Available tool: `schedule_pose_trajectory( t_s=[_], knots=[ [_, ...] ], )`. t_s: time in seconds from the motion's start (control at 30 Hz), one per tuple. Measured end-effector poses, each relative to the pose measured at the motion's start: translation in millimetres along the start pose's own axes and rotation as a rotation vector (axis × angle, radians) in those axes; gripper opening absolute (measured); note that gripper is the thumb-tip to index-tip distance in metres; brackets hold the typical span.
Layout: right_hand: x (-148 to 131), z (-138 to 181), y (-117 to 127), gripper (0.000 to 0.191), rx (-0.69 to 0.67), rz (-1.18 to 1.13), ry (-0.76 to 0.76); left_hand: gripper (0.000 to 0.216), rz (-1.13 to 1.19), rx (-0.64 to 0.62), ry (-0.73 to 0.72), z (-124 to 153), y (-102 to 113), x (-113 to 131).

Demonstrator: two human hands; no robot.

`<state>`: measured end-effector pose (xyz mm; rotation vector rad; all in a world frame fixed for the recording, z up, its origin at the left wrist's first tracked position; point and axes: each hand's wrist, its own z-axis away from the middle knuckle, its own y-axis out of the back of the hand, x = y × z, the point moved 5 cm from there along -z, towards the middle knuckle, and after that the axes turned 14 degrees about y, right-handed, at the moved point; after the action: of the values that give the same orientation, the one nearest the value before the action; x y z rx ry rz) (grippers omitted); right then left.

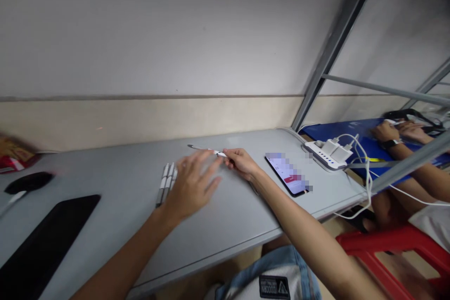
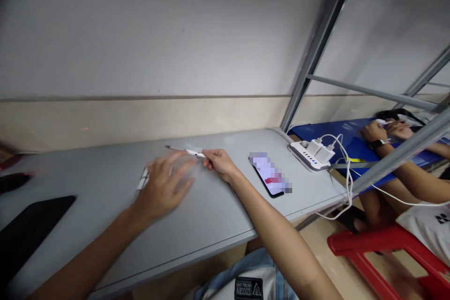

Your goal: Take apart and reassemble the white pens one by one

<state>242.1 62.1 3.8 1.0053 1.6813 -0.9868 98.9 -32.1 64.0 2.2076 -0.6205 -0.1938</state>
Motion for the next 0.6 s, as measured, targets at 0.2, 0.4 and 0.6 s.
schedule_pose_trajectory(
  t_s=[0.2, 0.4, 0.6],
  knots=[
    [3, -2, 0, 0.039, 0.049, -0.127, -0.067, 0.049, 0.223, -0.272, -0.355, 6, -22, 113],
    [3, -3, 6, 0.035, 0.091, -0.354, -0.063, 0.066, 0.443, -0.315, 0.139, 56, -55, 189],
    [0, -1, 9, 0.034, 0.095, -0.395, -0.079, 0.062, 0.824, -0.376, 0.171, 126, -74, 248]
  ],
)
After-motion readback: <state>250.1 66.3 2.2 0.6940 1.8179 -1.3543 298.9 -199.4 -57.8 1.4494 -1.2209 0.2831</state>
